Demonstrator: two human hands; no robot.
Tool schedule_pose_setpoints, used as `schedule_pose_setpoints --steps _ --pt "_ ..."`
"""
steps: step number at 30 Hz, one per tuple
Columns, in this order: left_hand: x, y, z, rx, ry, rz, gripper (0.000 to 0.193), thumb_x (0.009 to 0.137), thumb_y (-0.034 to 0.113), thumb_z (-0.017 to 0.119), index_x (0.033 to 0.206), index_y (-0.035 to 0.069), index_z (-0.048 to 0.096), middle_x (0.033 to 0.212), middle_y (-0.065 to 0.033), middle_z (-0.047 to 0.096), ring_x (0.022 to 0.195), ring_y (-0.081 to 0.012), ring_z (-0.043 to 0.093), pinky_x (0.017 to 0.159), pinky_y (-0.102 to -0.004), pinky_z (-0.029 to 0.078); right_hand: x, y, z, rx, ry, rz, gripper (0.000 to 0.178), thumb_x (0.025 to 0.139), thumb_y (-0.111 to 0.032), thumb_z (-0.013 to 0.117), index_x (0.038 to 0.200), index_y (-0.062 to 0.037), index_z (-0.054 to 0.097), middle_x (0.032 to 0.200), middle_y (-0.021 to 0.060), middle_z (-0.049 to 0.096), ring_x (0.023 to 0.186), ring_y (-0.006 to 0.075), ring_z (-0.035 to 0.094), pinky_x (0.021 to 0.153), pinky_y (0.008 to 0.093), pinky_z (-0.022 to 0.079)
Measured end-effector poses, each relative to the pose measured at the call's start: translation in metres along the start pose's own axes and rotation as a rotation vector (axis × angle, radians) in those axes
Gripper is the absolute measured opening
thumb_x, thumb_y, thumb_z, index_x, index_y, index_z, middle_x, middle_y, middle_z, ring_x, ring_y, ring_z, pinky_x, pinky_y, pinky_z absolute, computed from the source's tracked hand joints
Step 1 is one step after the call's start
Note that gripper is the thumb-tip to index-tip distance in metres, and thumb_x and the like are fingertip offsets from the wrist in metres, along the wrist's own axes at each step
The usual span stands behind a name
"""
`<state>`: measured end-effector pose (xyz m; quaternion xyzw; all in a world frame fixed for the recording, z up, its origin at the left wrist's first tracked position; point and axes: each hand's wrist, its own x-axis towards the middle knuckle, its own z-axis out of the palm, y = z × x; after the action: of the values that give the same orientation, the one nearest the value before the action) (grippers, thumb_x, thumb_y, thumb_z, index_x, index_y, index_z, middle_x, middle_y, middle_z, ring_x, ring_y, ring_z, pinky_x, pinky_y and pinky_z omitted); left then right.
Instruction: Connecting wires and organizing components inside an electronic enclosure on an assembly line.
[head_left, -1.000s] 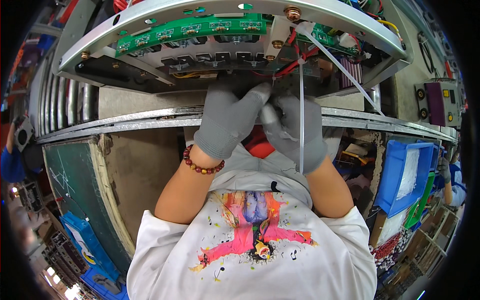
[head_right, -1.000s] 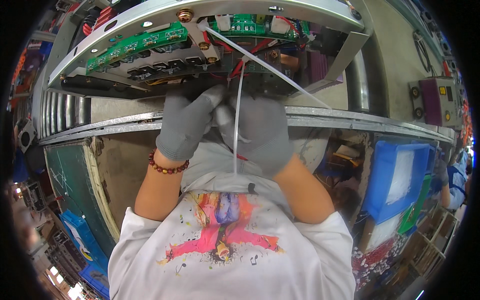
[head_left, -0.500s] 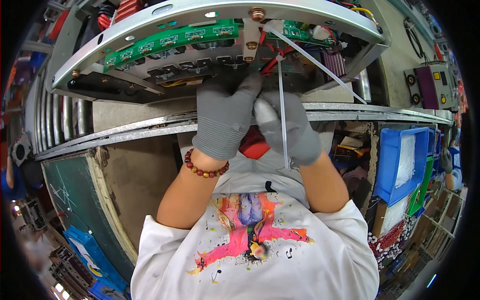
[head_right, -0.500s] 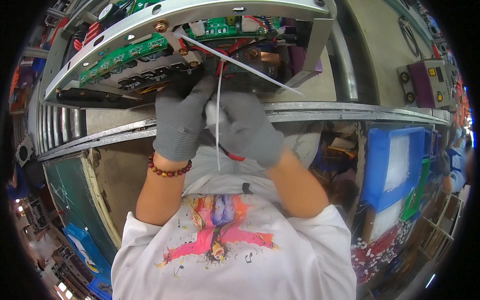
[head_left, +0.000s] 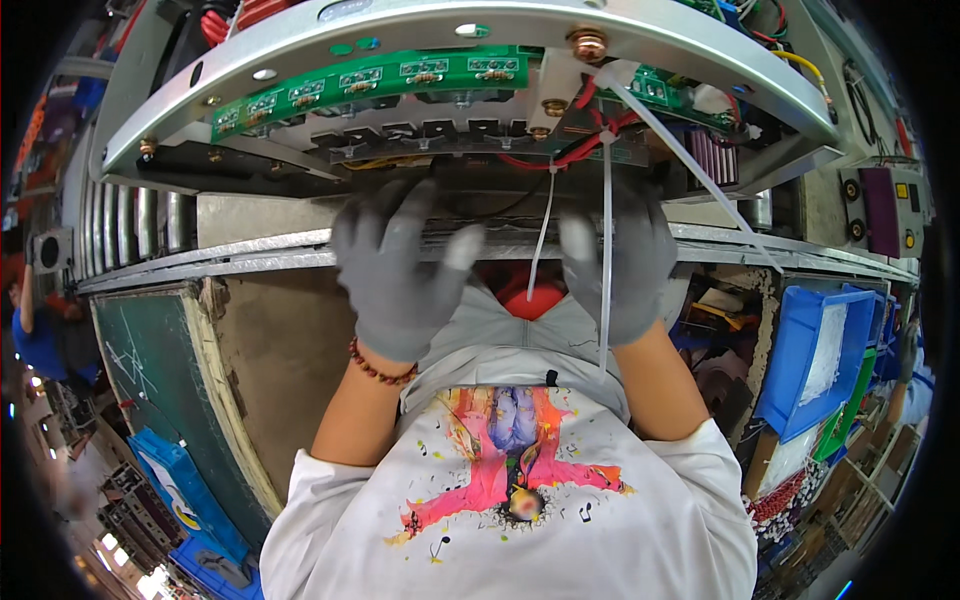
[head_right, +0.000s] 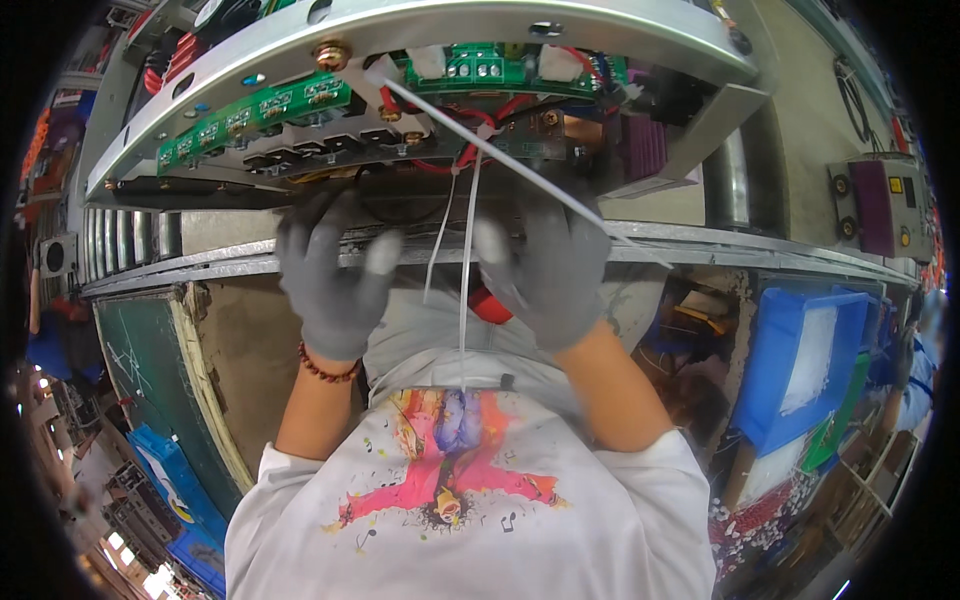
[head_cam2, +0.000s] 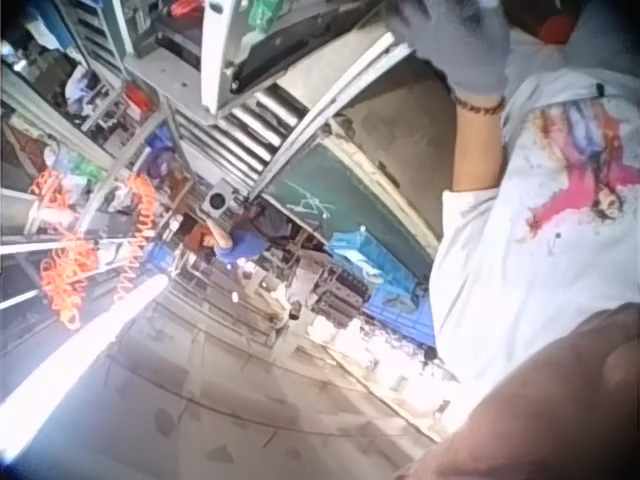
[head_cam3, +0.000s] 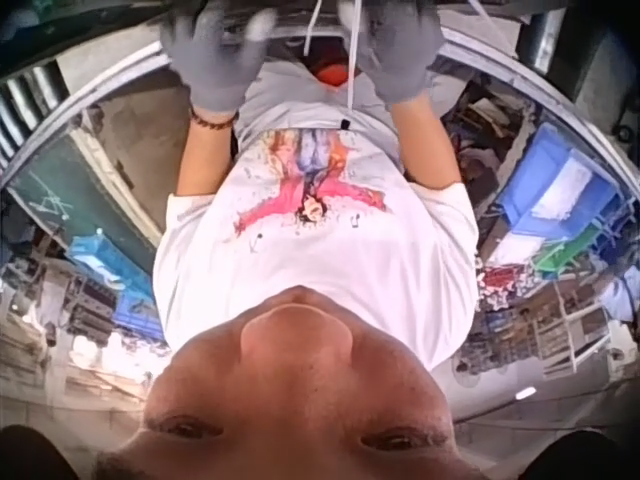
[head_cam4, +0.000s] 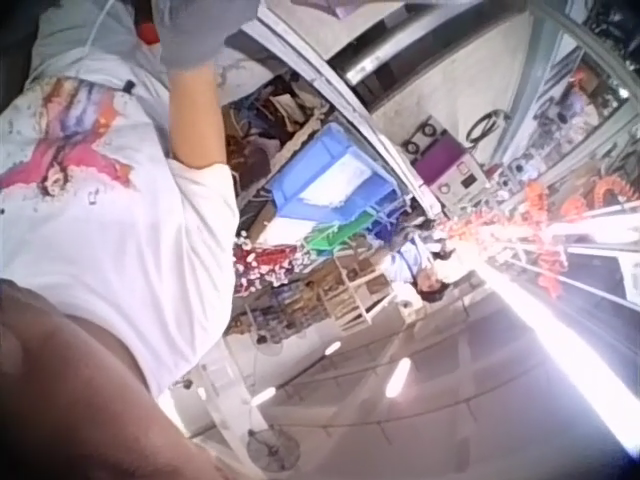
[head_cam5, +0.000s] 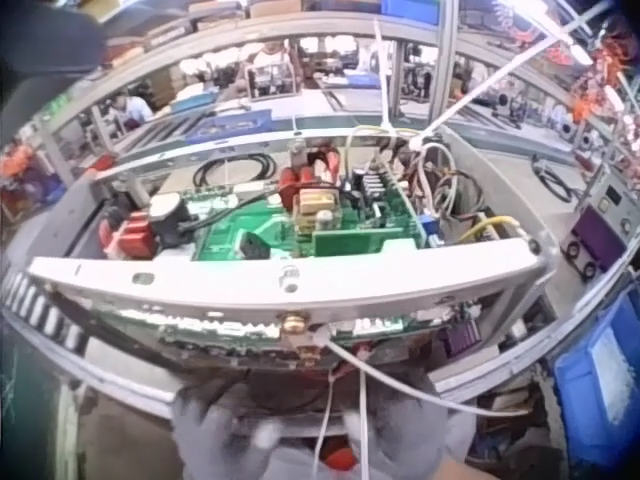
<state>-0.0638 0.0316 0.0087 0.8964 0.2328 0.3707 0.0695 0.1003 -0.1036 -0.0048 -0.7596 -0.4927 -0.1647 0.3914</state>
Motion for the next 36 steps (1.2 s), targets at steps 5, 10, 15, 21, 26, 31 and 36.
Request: schedule_pose_setpoints --steps 5,10,15,21,26,31,36 --pt "-0.012 -0.016 0.034 -0.25 -0.009 -0.171 0.054 0.076 0.042 0.084 0.11 0.004 0.067 0.099 -0.0164 0.068 0.097 -0.0386 0.064 0.086 -0.0485 0.049 0.0 0.007 0.036 -0.192 -0.056 -0.009 0.032 0.079 -0.029 0.081 0.102 -0.0079 0.071 0.082 0.0069 0.065 0.066 0.0274 0.061 0.057 0.0373 0.048" --pt "-0.002 -0.015 0.039 -0.274 0.06 -0.276 0.036 0.07 0.032 0.09 0.088 0.007 0.071 0.09 -0.0094 0.07 0.082 -0.0339 0.067 0.075 -0.0437 0.053 0.006 0.017 0.047 -0.065 0.242 -0.007 0.026 0.08 -0.011 0.076 0.105 -0.0053 0.072 0.094 0.013 0.073 0.079 0.031 0.071 0.066 0.0381 0.055" --pt "0.01 -0.004 0.057 -0.187 0.119 -0.2 0.041 0.073 0.029 0.09 0.102 0.006 0.072 0.088 -0.0087 0.075 0.078 -0.0279 0.072 0.071 -0.0378 0.056 0.005 0.026 0.044 -0.081 0.082 0.118 0.022 0.082 -0.014 0.073 0.104 -0.0101 0.075 0.09 0.0088 0.071 0.08 0.028 0.068 0.069 0.0371 0.054" --pt "0.011 0.008 0.074 -0.076 0.208 -0.325 0.042 0.069 0.026 0.092 0.101 0.006 0.072 0.089 -0.0088 0.076 0.078 -0.0245 0.073 0.071 -0.0353 0.056 0.003 0.031 0.024 -0.045 -0.093 0.158 0.016 0.082 -0.012 0.07 0.097 -0.0103 0.074 0.089 0.0097 0.071 0.081 0.0294 0.067 0.071 0.0389 0.054" --pt "0.016 0.007 0.076 -0.019 0.208 -0.35 0.039 0.071 0.027 0.09 0.099 0.006 0.072 0.084 -0.0094 0.074 0.074 -0.0268 0.071 0.068 -0.0367 0.054 0.009 0.031 0.028 -0.155 0.027 0.03 0.017 0.078 -0.018 0.073 0.094 -0.0112 0.074 0.087 0.0106 0.07 0.082 0.0319 0.067 0.072 0.0426 0.054" --pt "0.014 0.004 0.053 -0.193 0.056 -0.396 0.028 0.074 0.025 0.088 0.088 0.007 0.073 0.076 -0.0091 0.07 0.07 -0.0299 0.068 0.066 -0.0393 0.053 0.012 0.032 0.031 -0.162 -0.047 0.078 0.033 0.071 -0.016 0.076 0.101 -0.0043 0.07 0.092 0.0118 0.068 0.085 0.0335 0.066 0.076 0.0448 0.054" --pt "0.018 0.005 0.061 -0.036 0.196 -0.293 0.026 0.075 0.028 0.086 0.081 0.007 0.074 0.076 -0.0099 0.07 0.064 -0.0296 0.067 0.062 -0.0378 0.053 0.007 0.025 0.014 0.049 -0.07 0.117 0.012 0.082 -0.015 0.071 0.092 -0.0075 0.071 0.084 0.0135 0.067 0.077 0.0332 0.065 0.068 0.0453 0.051"
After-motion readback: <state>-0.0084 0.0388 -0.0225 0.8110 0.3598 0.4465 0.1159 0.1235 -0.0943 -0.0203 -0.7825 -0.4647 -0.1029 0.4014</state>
